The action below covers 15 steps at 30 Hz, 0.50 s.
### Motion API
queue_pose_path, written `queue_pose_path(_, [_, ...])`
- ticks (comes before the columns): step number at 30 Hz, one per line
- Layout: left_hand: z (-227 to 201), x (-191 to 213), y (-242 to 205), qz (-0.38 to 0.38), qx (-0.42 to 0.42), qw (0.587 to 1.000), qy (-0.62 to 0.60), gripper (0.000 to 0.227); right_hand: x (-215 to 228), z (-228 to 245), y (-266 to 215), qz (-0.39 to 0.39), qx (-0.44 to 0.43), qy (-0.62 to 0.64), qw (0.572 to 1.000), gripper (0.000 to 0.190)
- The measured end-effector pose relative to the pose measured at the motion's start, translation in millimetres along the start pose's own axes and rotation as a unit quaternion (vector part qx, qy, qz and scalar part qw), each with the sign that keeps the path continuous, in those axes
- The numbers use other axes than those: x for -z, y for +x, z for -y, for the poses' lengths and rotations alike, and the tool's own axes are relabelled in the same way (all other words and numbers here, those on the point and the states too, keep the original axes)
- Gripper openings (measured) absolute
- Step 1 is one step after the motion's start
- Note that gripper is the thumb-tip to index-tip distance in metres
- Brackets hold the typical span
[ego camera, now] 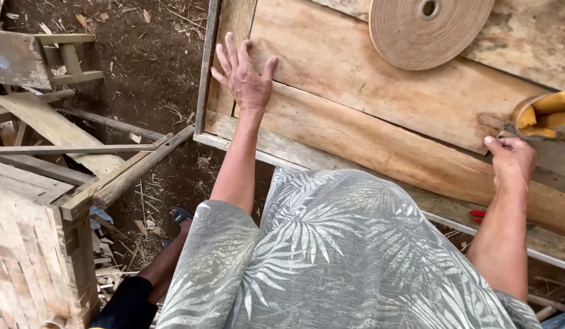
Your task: The person is cutting thin wood veneer strips using a utility knife on a wooden workbench and then unrolling and preparing a roll of edge banding material.
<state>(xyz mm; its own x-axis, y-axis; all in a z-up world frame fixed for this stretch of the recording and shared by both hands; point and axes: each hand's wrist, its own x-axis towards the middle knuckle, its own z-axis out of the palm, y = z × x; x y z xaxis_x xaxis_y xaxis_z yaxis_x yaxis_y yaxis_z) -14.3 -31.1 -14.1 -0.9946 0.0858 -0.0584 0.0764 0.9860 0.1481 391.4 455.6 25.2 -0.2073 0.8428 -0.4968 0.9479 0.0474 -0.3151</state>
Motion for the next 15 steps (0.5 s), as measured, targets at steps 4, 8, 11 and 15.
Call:
queue_pose_path(4, [0,0,-2,0.013,-0.001,1.0,-0.003,0.076,12,29,-24,0.011,-0.014,-0.011,1.0,0.026])
queue_pose_path(8, [0,0,-3,0.017,-0.001,1.0,-0.005,0.075,14,35,-27,0.028,-0.033,0.003,0.999,0.02])
queue_pose_path(11, [-2,2,-4,0.007,0.003,1.0,-0.03,0.076,8,16,-11,0.028,-0.035,0.007,0.999,0.022])
queue_pose_path(15, [-5,2,-5,0.008,0.012,0.997,-0.077,0.075,16,43,-31,0.036,-0.064,0.013,0.997,0.019])
